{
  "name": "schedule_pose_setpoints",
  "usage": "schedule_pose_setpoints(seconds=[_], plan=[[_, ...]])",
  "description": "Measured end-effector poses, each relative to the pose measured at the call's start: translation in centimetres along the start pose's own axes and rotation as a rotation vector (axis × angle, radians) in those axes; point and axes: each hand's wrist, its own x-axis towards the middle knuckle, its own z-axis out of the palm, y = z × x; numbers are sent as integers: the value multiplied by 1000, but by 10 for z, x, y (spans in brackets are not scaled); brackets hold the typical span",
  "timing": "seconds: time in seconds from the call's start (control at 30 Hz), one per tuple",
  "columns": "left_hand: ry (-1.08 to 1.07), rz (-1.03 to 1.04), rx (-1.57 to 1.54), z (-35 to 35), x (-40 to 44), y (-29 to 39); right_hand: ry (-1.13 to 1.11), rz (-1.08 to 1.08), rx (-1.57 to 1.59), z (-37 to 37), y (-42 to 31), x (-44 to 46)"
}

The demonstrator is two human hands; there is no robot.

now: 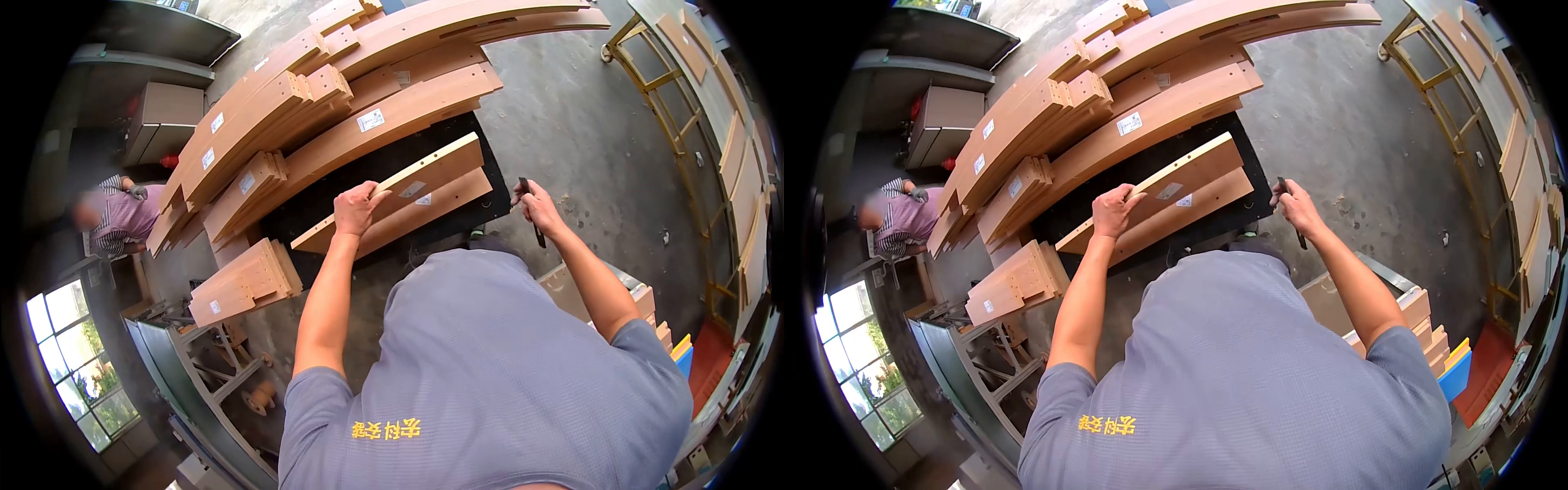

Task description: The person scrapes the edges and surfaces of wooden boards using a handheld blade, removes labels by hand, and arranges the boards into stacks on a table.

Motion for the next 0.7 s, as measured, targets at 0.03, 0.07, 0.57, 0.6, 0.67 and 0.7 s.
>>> schedule_pose_setpoints(seconds=[0.03, 0.07, 0.57, 0.6, 0.67, 0.7], plan=[[41, -31, -2, -9, 1, 4, -117, -6, 132, 11, -16, 2], [83, -69, -1, -19, -3, 8, -85, -145, 54, 26, -31, 0], [1580, -767, -1249, -166, -131, 17, -759, -1469, -375, 241, -253, -71], [1710, -691, -1352, -206, -146, 23, -812, -1492, -428, 249, -256, -78], [1837, -586, -1306, -238, -200, -12, -879, -1515, -482, 268, -255, -92], [1859, -555, -1312, -249, -226, -25, -906, -1521, -500, 278, -257, -102]])
